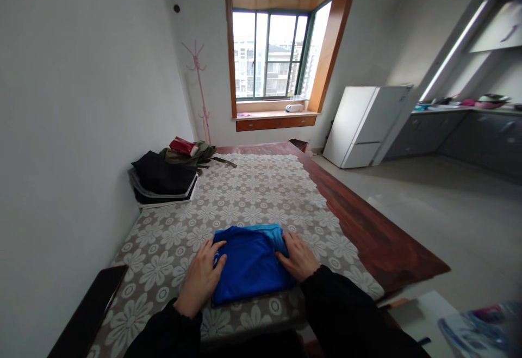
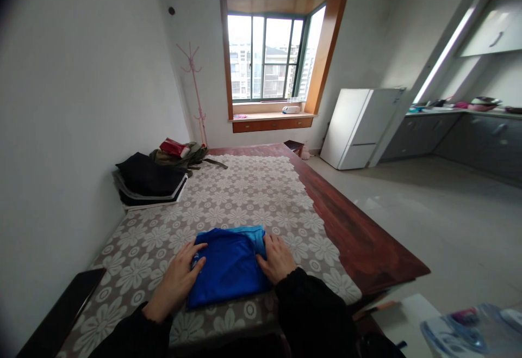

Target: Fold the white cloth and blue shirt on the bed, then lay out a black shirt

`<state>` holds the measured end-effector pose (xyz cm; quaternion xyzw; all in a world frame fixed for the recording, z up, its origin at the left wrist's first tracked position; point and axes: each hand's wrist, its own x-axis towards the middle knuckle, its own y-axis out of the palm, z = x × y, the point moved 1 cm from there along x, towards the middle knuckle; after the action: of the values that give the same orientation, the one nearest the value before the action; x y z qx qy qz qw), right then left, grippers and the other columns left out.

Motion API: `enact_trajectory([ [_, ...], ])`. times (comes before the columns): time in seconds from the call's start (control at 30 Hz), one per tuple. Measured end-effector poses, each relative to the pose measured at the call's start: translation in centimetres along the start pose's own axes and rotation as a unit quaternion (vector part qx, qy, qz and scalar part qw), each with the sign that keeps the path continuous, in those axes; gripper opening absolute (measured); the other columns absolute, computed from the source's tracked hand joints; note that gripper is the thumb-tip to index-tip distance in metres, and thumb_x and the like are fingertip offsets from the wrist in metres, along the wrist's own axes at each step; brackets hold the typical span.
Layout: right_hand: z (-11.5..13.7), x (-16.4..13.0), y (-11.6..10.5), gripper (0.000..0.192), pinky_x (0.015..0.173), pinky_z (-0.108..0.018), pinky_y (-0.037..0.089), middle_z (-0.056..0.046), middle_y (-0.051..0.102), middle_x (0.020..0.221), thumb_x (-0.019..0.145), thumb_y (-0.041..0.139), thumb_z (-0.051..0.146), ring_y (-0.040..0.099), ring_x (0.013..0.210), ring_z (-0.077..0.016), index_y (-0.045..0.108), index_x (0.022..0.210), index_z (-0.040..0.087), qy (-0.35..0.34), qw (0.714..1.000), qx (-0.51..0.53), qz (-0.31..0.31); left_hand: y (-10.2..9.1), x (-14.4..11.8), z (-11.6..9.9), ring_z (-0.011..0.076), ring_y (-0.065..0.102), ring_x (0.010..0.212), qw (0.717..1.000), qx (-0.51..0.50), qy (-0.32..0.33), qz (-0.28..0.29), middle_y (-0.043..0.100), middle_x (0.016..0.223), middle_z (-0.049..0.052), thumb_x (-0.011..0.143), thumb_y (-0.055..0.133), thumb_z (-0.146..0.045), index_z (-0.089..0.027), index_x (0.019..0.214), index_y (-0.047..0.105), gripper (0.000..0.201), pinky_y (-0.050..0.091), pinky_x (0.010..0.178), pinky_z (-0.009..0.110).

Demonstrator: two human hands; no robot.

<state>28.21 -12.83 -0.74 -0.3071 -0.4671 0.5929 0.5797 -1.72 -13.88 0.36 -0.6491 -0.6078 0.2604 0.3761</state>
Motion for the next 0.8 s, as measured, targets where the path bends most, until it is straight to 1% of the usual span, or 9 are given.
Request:
enact_trajectory([
  [0.17, 0.6, 0.3, 0.7, 0.015, 0.078, -0.034, 0.042, 0.001, 0.053, 0.082, 0.078, 0.051, 0.018, 0.053, 0.079, -0.0198, 0.043, 0.089, 0.025, -0.021, 0.976, 0.215, -0.037, -1.8, 0.9, -0.1, 0.0277, 0.060, 0.118, 0.995, -0.100, 0.010, 0.017, 0.068, 0.124, 0.009, 0.086, 0.055, -0.036, -0.023, 0.117, 0.068, 0.036, 0.043, 0.106, 0.043],
  [0.27, 0.8, 0.7, 0.6, 0.019, 0.073, -0.031, 0.041, 0.004, 0.046, 0.075, 0.077, 0.056, 0.020, 0.048, 0.073, -0.0161, 0.038, 0.082, 0.025, -0.024, 0.939, 0.343, -0.003, -2.6, 2.3, 0.1, 0.0240, 0.067, 0.091, 0.989, -0.142, -0.013, 0.047, 0.068, 0.119, 0.010, 0.082, 0.059, -0.038, -0.022, 0.122, 0.063, 0.043, 0.051, 0.089, 0.039],
  [0.33, 0.6, 1.0, 0.3, 0.024, 0.072, -0.030, 0.042, 0.005, 0.048, 0.078, 0.075, 0.061, 0.022, 0.049, 0.074, -0.0152, 0.039, 0.085, 0.025, -0.022, 0.908, 0.417, 0.029, -2.8, 3.5, 0.5, 0.0206, 0.066, 0.076, 0.986, -0.151, -0.036, 0.057, 0.066, 0.118, 0.012, 0.079, 0.062, -0.039, -0.020, 0.130, 0.057, 0.054, 0.053, 0.080, 0.038],
  [0.4, 0.3, 1.1, -0.1, 0.036, 0.072, -0.029, 0.045, 0.004, 0.053, 0.088, 0.072, 0.065, 0.021, 0.052, 0.076, -0.0150, 0.044, 0.101, 0.026, -0.011, 0.879, 0.473, 0.063, -2.8, 4.7, 0.9, 0.0176, 0.064, 0.066, 0.985, -0.155, -0.047, 0.066, 0.067, 0.110, 0.010, 0.076, 0.066, -0.039, -0.019, 0.131, 0.053, 0.060, 0.052, 0.072, 0.035],
  [0.5, -0.3, 1.5, -1.0, 0.081, 0.072, -0.030, 0.048, 0.001, 0.059, 0.103, 0.067, 0.068, 0.015, 0.057, 0.077, -0.0150, 0.034, 0.139, 0.031, -0.009, 0.855, 0.506, 0.112, -2.7, 6.4, 1.3, 0.0149, 0.061, 0.060, 0.973, -0.196, -0.038, 0.114, 0.065, 0.091, 0.003, 0.070, 0.068, -0.031, -0.021, 0.121, 0.056, 0.053, 0.049, 0.060, 0.028],
  [0.57, -0.8, 2.2, -1.5, 0.092, 0.076, -0.031, 0.050, 0.000, 0.063, 0.106, 0.065, 0.068, 0.013, 0.060, 0.078, -0.0157, 0.032, 0.147, 0.032, -0.030, 0.854, 0.500, 0.140, -2.5, 7.4, 1.4, 0.0139, 0.062, 0.059, 0.958, -0.243, -0.031, 0.150, 0.063, 0.085, -0.001, 0.067, 0.069, -0.027, -0.022, 0.113, 0.058, 0.047, 0.046, 0.054, 0.025],
  [0.63, -1.5, 3.6, -2.1, 0.076, 0.078, -0.033, 0.051, 0.000, 0.067, 0.104, 0.066, 0.066, 0.014, 0.062, 0.080, -0.0177, 0.051, 0.140, 0.030, -0.047, 0.860, 0.481, 0.162, -2.2, 8.6, 1.3, 0.0136, 0.063, 0.058, 0.945, -0.286, -0.030, 0.156, 0.063, 0.086, 0.000, 0.065, 0.069, -0.025, -0.022, 0.108, 0.058, 0.044, 0.047, 0.052, 0.024],
  [0.73, -3.7, 7.4, -3.1, 0.050, 0.083, -0.034, 0.051, -0.001, 0.072, 0.103, 0.067, 0.060, 0.016, 0.065, 0.089, -0.0221, 0.074, 0.114, 0.025, -0.054, 0.888, 0.429, 0.154, -1.4, 10.8, 1.2, 0.0157, 0.067, 0.065, 0.937, -0.332, -0.019, 0.102, 0.067, 0.098, 0.005, 0.066, 0.070, -0.029, -0.020, 0.110, 0.059, 0.046, 0.053, 0.059, 0.029],
  [0.8, -6.0, 10.9, -4.2, 0.050, 0.088, -0.034, 0.051, -0.001, 0.074, 0.104, 0.064, 0.058, 0.013, 0.065, 0.093, -0.0229, 0.077, 0.108, 0.023, -0.041, 0.919, 0.371, 0.132, -0.6, 12.1, 1.3, 0.0179, 0.069, 0.073, 0.938, -0.343, -0.012, 0.046, 0.068, 0.111, 0.010, 0.068, 0.069, -0.034, -0.020, 0.115, 0.059, 0.049, 0.057, 0.068, 0.033],
])
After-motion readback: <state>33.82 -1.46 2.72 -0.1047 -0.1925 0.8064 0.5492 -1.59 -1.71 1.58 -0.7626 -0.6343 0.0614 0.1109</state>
